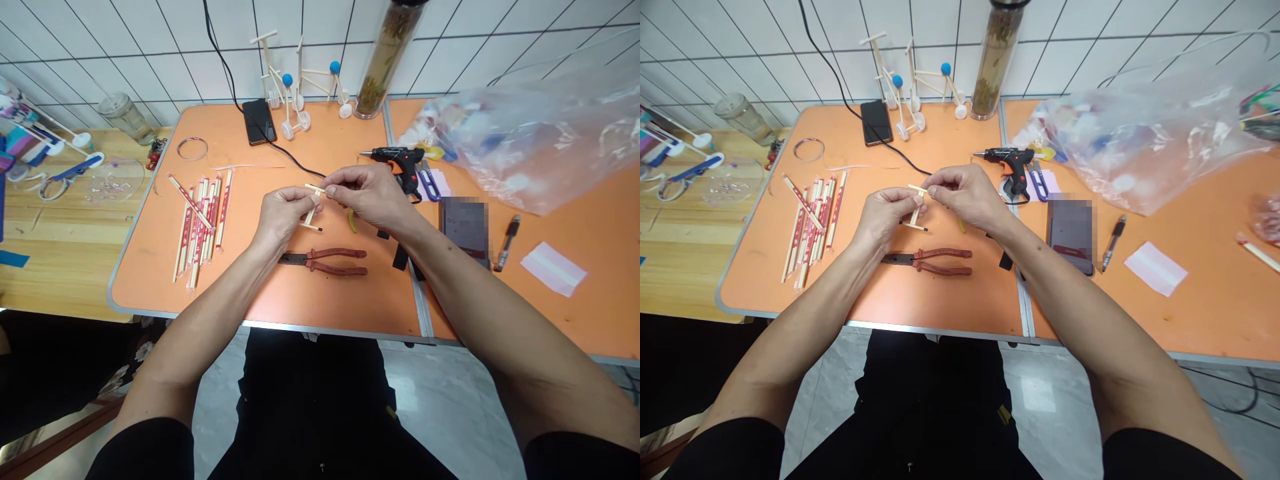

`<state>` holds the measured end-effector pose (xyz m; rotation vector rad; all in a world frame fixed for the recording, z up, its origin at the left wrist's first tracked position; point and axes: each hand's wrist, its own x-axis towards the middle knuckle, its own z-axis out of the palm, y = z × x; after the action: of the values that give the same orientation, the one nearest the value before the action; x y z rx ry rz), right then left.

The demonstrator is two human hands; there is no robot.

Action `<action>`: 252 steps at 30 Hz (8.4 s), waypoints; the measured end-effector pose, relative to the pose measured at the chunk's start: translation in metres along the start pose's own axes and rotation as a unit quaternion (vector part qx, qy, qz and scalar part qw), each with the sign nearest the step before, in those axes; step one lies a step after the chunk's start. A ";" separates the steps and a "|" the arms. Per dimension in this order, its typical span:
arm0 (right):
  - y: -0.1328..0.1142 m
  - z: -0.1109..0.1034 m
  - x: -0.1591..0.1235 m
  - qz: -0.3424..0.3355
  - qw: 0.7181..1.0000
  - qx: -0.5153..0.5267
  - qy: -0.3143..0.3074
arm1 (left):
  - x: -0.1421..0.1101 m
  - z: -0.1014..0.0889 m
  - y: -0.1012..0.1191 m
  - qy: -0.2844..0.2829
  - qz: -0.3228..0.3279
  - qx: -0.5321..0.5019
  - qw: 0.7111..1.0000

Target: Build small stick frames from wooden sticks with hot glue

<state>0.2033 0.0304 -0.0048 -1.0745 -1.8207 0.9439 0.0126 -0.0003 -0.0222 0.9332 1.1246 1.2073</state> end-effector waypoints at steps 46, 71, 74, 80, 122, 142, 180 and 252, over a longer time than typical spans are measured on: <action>0.000 -0.006 0.001 -0.025 0.999 -0.022 -0.005 | -0.001 0.000 0.001 -0.022 -0.003 0.003 1.000; -0.006 0.000 -0.001 0.038 0.999 -0.009 -0.005 | -0.003 0.003 0.003 -0.030 0.010 0.025 0.999; -0.006 0.001 -0.002 0.039 0.999 -0.006 -0.007 | -0.003 0.003 0.003 -0.027 0.007 0.026 0.999; -0.005 0.001 -0.002 0.040 0.999 -0.010 -0.010 | -0.002 0.004 0.002 -0.023 -0.003 0.021 1.000; -0.002 0.033 -0.010 0.141 0.962 0.226 0.057 | 0.005 0.000 0.006 0.077 -0.025 -0.169 0.982; -0.005 -0.011 -0.002 0.071 0.991 0.110 0.022 | 0.001 -0.012 0.025 -0.017 -0.066 -0.003 0.998; 0.002 -0.006 0.000 0.095 0.990 0.100 0.024 | -0.001 -0.003 0.016 0.043 -0.059 -0.025 0.997; -0.001 -0.010 0.002 0.091 0.990 0.098 0.033 | 0.004 -0.016 0.013 -0.032 0.022 0.039 0.999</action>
<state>0.2112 0.0340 0.0011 -1.1472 -1.5599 1.1560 -0.0061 0.0053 -0.0142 1.0528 1.1124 1.1678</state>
